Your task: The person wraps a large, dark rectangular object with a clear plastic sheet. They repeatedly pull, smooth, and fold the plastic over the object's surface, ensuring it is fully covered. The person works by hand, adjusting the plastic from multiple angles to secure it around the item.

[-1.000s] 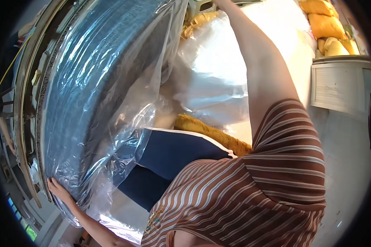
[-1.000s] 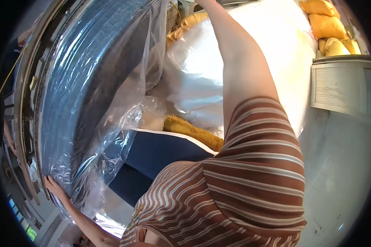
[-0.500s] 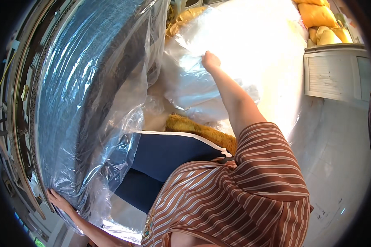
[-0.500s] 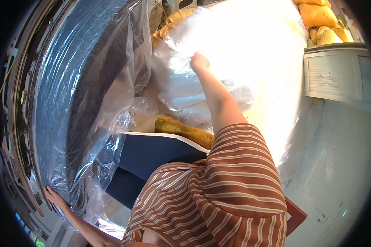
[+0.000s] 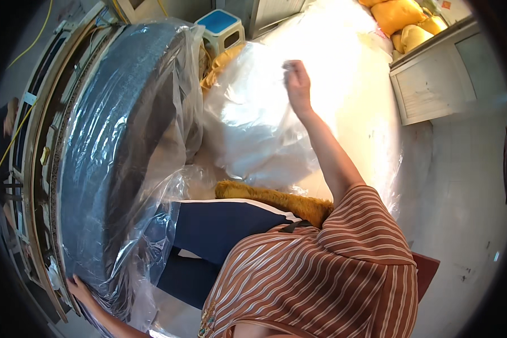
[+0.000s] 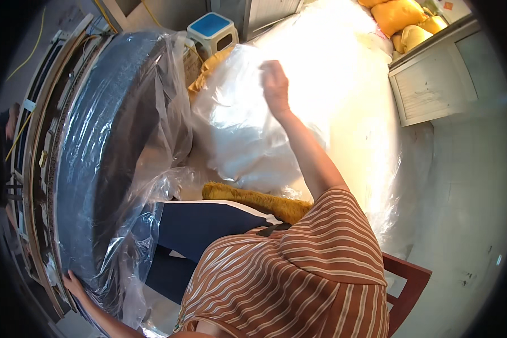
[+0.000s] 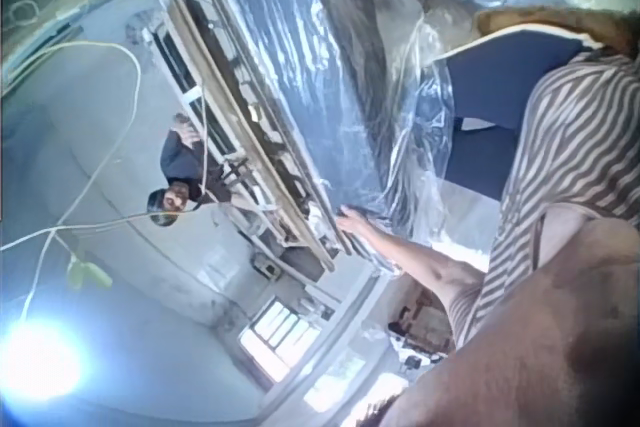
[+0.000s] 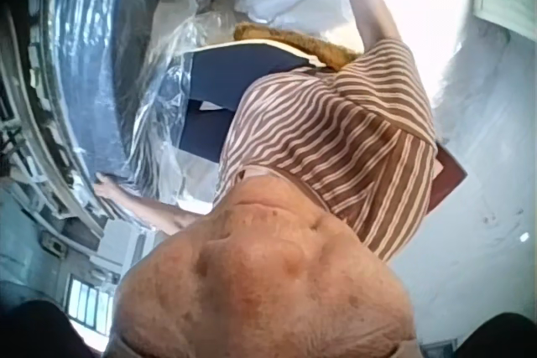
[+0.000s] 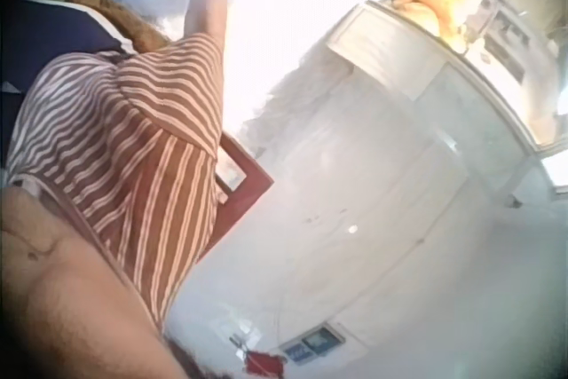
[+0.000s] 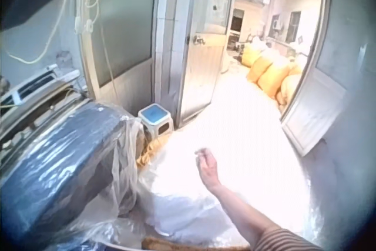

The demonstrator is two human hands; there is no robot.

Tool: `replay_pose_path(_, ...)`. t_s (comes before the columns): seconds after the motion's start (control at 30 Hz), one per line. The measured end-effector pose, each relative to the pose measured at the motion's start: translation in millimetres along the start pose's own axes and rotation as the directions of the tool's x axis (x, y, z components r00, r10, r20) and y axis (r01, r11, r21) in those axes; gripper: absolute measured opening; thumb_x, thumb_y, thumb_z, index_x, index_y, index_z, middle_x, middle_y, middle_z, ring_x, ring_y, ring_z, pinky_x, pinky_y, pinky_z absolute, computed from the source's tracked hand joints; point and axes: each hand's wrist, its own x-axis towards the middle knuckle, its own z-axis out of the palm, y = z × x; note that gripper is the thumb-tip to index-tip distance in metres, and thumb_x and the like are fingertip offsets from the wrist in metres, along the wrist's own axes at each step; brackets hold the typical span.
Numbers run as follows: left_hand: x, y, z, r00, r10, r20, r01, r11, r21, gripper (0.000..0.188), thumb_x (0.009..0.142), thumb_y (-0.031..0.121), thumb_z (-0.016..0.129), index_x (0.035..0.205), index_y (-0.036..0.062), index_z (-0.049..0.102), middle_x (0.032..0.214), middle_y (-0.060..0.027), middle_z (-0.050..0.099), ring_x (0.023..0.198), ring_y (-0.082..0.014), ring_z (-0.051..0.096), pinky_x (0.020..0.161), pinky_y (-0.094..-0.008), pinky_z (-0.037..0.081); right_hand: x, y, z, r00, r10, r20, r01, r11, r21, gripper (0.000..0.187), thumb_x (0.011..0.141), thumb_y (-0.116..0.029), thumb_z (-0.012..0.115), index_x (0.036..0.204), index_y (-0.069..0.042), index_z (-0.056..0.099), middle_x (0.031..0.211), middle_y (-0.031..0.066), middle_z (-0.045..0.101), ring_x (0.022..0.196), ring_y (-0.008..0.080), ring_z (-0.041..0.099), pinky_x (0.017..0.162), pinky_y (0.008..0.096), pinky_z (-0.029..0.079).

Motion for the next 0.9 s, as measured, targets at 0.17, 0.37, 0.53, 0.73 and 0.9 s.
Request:
replay_pose_path(0.17,-105.5,324.0,-100.8,0.925,0.187,-0.331,-0.38,0.507,-0.774,0.037,0.093,0.011,0.052,0.128,-0.0002,0.048,0.127,-0.014,0.051,0.116,-0.0226,0.05,0.1,-0.0332,0.038,-50.5,-116.2,69.8,0.884,-0.054,0.464,-0.079,0.962,0.262,0.009,0.094,-0.011,0.047,0.099,-0.007,0.054,0.07,-0.0019,0.052,0.061,0.0048,0.048,0.053,0.0197,0.041)
replay_pose_path(0.37,-234.8,492.3,-151.0,0.746,0.666,0.003,0.237,-0.262,-0.935,0.04,0.085,0.005,0.059,0.124,0.0017,0.049,0.115,-0.0095,0.058,0.087,-0.0122,0.06,0.07,-0.0244,0.049,-108.3,-216.7,122.2,0.465,-0.511,0.723,0.276,0.86,0.43,0.009,0.083,-0.003,0.061,0.092,-0.006,0.062,0.084,0.0026,0.064,0.077,0.0119,0.06,0.07,0.0271,0.048)
replay_pose_path(0.53,-236.4,454.7,-98.4,0.317,0.937,0.147,-0.084,0.182,-0.98,0.016,0.085,0.008,0.057,0.099,0.003,0.064,0.087,-0.0116,0.066,0.081,-0.0187,0.062,0.072,-0.0314,0.049,-70.6,-277.9,122.6,0.523,-0.731,0.437,0.59,0.681,0.433,0.018,0.072,-0.001,0.066,0.087,-0.009,0.062,0.114,0.01,0.05,0.105,0.0225,0.049,0.091,0.0332,0.037)
replay_pose_path(0.73,-150.1,325.7,-180.8,0.863,0.116,-0.492,-0.46,-0.226,-0.859,0.02,0.088,0.01,0.052,0.103,0.0035,0.063,0.116,-0.0101,0.059,0.106,-0.0197,0.055,0.094,-0.0303,0.04,-100.6,-262.7,140.7,0.128,-0.171,0.977,0.333,0.935,0.12,0.048,0.087,-0.035,0.055,0.123,-0.004,0.044,0.117,0.0191,0.057,0.107,0.0258,0.056,0.086,0.0345,0.046)
replay_pose_path(0.9,-133.5,188.3,-181.6,0.75,-0.302,-0.588,-0.644,-0.133,-0.753,0.022,0.088,0.008,0.056,0.109,0.0033,0.061,0.123,-0.0113,0.055,0.113,-0.0229,0.054,0.099,-0.0318,0.039,-210.4,-245.4,171.8,-0.627,0.117,0.77,0.379,0.91,0.17,0.039,0.092,-0.04,0.046,0.109,-0.007,0.058,0.083,0.0209,0.062,0.077,0.035,0.062,0.07,0.0439,0.047)
